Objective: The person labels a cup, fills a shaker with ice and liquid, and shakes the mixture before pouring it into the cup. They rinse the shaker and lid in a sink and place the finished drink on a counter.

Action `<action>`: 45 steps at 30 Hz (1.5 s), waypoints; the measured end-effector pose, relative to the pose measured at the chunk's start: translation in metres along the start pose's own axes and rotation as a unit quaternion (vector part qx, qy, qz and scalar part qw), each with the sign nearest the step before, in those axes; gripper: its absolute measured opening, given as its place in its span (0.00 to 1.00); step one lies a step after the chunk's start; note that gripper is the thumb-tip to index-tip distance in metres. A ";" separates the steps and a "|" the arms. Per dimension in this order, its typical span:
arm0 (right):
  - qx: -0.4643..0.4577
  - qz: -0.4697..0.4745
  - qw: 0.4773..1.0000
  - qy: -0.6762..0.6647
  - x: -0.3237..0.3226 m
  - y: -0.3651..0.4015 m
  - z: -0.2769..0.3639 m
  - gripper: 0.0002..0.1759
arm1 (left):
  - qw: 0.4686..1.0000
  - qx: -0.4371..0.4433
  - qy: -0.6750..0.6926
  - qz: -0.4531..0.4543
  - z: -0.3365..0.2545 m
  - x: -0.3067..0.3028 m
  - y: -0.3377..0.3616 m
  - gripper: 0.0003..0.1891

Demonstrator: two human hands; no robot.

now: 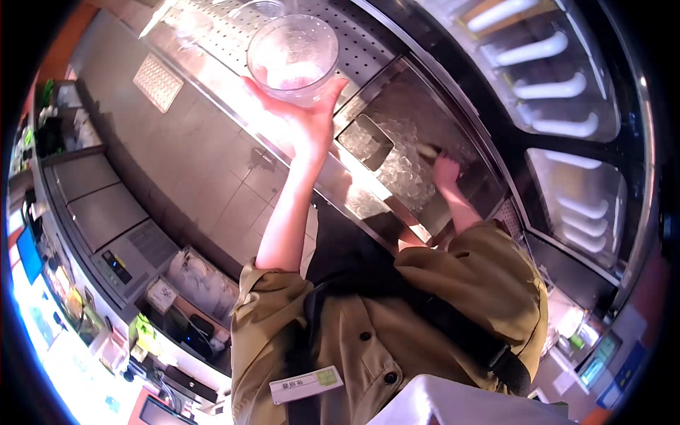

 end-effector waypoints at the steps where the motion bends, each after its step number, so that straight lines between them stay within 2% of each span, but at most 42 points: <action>1: -0.003 0.041 0.999 -0.005 0.032 0.011 0.010 0.10 | 1.000 0.007 0.013 -0.010 0.002 -0.004 0.002 0.65; 2: -0.097 -0.022 0.995 0.021 0.025 0.029 0.034 0.13 | 0.999 0.014 0.027 -0.020 0.003 -0.008 0.003 0.64; 3: -0.099 0.095 0.989 -0.056 0.038 0.037 0.048 0.17 | 0.998 0.022 0.042 -0.031 0.001 -0.012 0.003 0.63; 4: -0.109 0.118 0.984 -0.078 0.035 0.043 0.058 0.19 | 0.996 0.036 0.077 -0.022 -0.002 -0.016 -0.002 0.61; 6: -0.198 0.206 0.956 -0.071 0.056 0.063 0.077 0.17 | 0.986 0.065 0.150 0.001 -0.007 -0.034 -0.021 0.57; 7: -0.174 0.249 0.948 -0.094 0.062 0.065 0.075 0.16 | 0.982 0.149 0.091 0.070 -0.031 -0.038 -0.045 0.51; 8: -0.148 0.291 0.938 -0.117 0.064 0.066 0.072 0.15 | 0.962 0.221 0.084 0.140 -0.053 -0.034 -0.065 0.50; 9: -0.120 0.333 0.925 -0.138 0.066 0.071 0.066 0.15 | 0.931 0.291 0.077 0.208 -0.073 -0.025 -0.081 0.48; 10: -0.109 0.324 0.925 -0.164 0.067 0.075 0.060 0.15 | 0.890 0.360 0.068 0.272 -0.089 -0.015 -0.084 0.47; 12: -0.087 0.298 0.926 -0.214 0.055 0.077 0.042 0.16 | 0.852 0.378 -0.021 0.360 -0.096 0.006 -0.084 0.43; 13: -0.043 0.356 0.905 -0.229 0.051 0.078 0.031 0.18 | 0.829 0.385 -0.067 0.401 -0.097 0.013 -0.083 0.41; 14: -0.001 0.388 0.883 -0.265 0.052 0.079 0.021 0.18 | 0.835 0.338 -0.087 0.425 -0.089 0.017 -0.088 0.43; 16: 0.007 0.386 0.849 -0.360 0.004 0.078 0.010 0.18 | 0.837 0.241 -0.122 0.476 -0.068 0.028 -0.085 0.45; 17: 0.024 0.388 0.841 -0.376 0.022 0.077 0.001 0.17 | 0.821 0.227 -0.108 0.512 -0.060 0.036 -0.082 0.44; 21: 0.034 0.398 0.782 -0.478 0.012 0.059 -0.024 0.16 | 0.756 0.327 -0.044 0.566 -0.072 0.041 -0.075 0.42; 22: 0.035 0.401 0.766 -0.502 0.005 0.055 -0.026 0.15 | 0.766 0.324 -0.059 0.552 -0.070 0.039 -0.076 0.42; 23: 0.000 0.357 0.809 -0.467 -0.017 0.044 -0.029 0.14 | 0.777 0.320 -0.074 0.537 -0.072 0.035 -0.078 0.42; 24: 0.031 0.350 0.806 -0.477 -0.039 0.038 -0.031 0.13 | 0.786 0.318 -0.089 0.522 -0.074 0.031 -0.079 0.42; 26: 0.043 0.351 0.762 -0.542 -0.052 0.023 -0.028 0.12 | 0.809 0.252 -0.063 0.527 -0.067 0.029 -0.080 0.45; 28: 0.009 0.304 0.774 -0.555 -0.120 0.007 -0.022 0.13 | 0.811 0.203 -0.034 0.547 -0.053 0.033 -0.081 0.50; 31: -0.094 0.239 0.781 -0.570 -0.202 -0.028 -0.006 0.11 | 0.816 0.210 -0.033 0.538 -0.055 0.030 -0.082 0.51; 32: -0.125 0.235 0.785 -0.559 -0.227 -0.039 0.000 0.11 | 0.840 0.225 -0.036 0.493 -0.054 0.028 -0.087 0.51; 34: -0.138 0.185 0.757 -0.611 -0.302 -0.049 0.010 0.09 | 0.880 0.256 -0.048 0.396 -0.046 0.028 -0.089 0.52; 35: -0.157 0.165 0.775 -0.589 -0.314 -0.067 0.018 0.10 | 0.906 0.267 -0.039 0.326 -0.050 0.022 -0.092 0.44; 38: -0.201 0.072 0.855 -0.473 -0.385 -0.100 0.041 0.13 | 0.928 0.253 0.032 0.272 -0.061 0.019 -0.096 0.34; 39: -0.203 0.072 0.876 -0.431 -0.413 -0.108 0.057 0.14 | 0.935 0.252 0.030 0.247 -0.066 0.015 -0.093 0.30; 42: -0.197 0.022 0.952 -0.232 -0.483 -0.100 0.089 0.16 | 0.945 0.167 0.138 0.247 -0.043 0.025 -0.098 0.31; 43: -0.220 -0.017 0.947 -0.233 -0.493 -0.105 0.101 0.14 | 0.945 0.191 0.140 0.228 -0.042 0.024 -0.099 0.32; 44: -0.242 -0.057 0.940 -0.233 -0.503 -0.110 0.110 0.14 | 0.948 0.172 0.145 0.225 -0.041 0.023 -0.099 0.32; 45: -0.323 -0.070 0.928 -0.172 -0.509 -0.104 0.125 0.15 | 0.951 0.152 0.150 0.222 -0.045 0.019 -0.098 0.33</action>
Point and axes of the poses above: each hand's wrist, its own y-axis away from the middle knuckle, its own x-axis out of the palm, z = x × y, the point moved 10 cm from there along -y, towards the middle knuckle, and after that the axes turned 12 degrees about x, right-handed, at the moved point
